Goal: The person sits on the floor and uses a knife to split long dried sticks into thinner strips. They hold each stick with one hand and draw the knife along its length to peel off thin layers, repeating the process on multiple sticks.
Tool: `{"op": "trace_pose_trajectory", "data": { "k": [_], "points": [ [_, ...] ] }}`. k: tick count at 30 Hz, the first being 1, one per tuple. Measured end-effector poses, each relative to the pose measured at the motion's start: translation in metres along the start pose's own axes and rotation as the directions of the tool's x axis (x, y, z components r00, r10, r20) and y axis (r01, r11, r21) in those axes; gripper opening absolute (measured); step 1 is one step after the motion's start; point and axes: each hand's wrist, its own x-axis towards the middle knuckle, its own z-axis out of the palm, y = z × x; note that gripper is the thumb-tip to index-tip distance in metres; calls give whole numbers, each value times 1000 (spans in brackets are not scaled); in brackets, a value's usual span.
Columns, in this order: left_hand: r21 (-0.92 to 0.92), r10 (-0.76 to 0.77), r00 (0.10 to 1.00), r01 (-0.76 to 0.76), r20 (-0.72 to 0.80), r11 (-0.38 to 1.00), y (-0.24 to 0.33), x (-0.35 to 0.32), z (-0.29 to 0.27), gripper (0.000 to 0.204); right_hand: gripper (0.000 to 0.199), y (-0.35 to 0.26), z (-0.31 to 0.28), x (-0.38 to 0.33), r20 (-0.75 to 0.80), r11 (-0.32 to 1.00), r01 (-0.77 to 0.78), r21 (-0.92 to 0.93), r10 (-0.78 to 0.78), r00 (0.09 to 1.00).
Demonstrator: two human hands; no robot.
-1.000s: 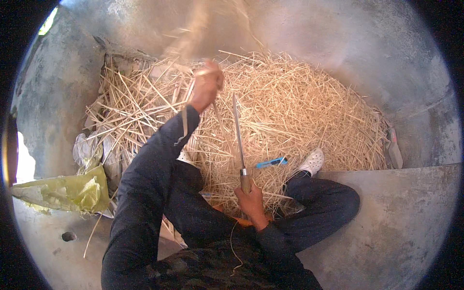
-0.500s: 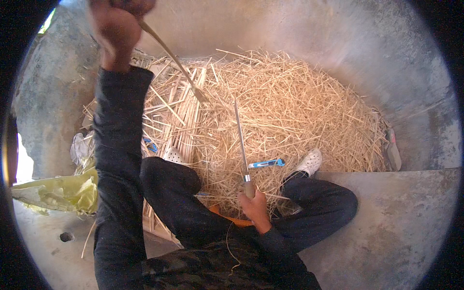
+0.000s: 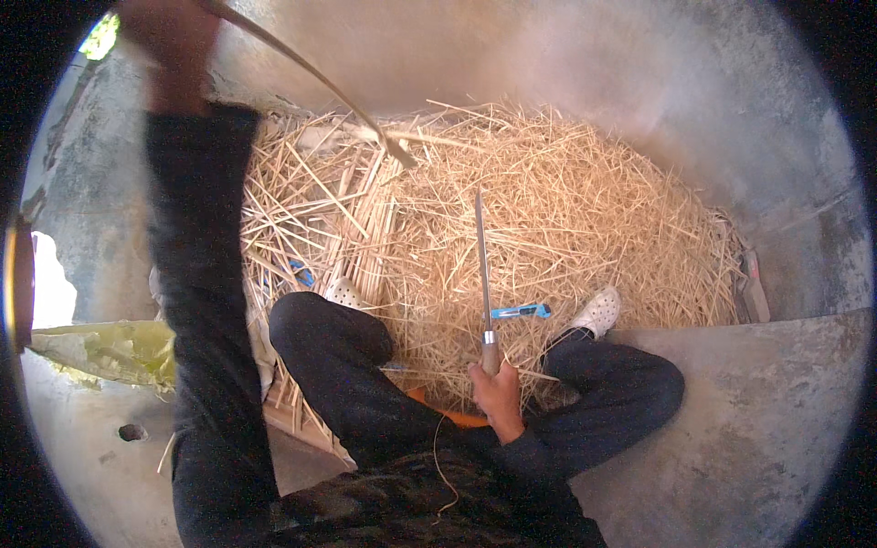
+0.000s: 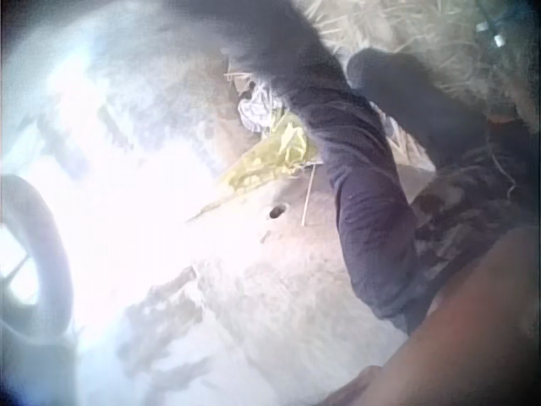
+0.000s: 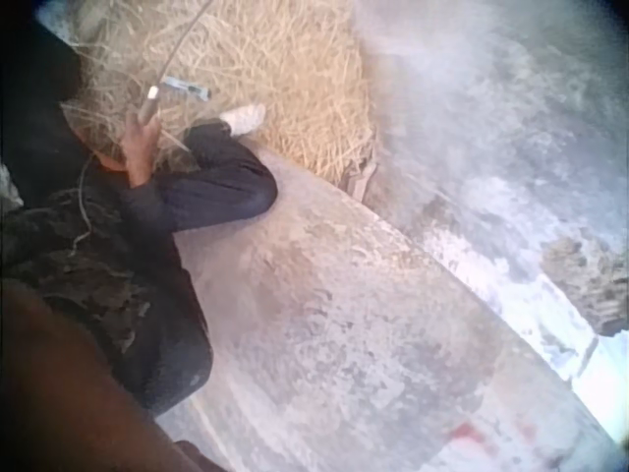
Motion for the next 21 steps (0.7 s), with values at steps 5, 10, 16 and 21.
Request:
{"op": "trace_pose_trajectory", "data": {
  "k": [5, 10, 16, 21],
  "points": [
    [12, -571, 759, 605, -314, 796, -57, -204, 32, 59, 17, 17, 1, -1, -32, 994, 72, -81, -75, 997],
    [-219, -705, 513, 710, -490, 669, -66, -276, 51, 53, 22, 22, 3, 1, -42, 980, 159, -121, -165, 985],
    [56, -653, 632, 735, -418, 676, -91, -295, 46, 57, 21, -21, 43, 14, -40, 935, 257, -243, -274, 961],
    [-36, -704, 543, 780, -458, 625, -109, -291, 32, 61, 21, -53, 78, 26, -48, 811, 537, -232, -561, 826]
  ]
}}
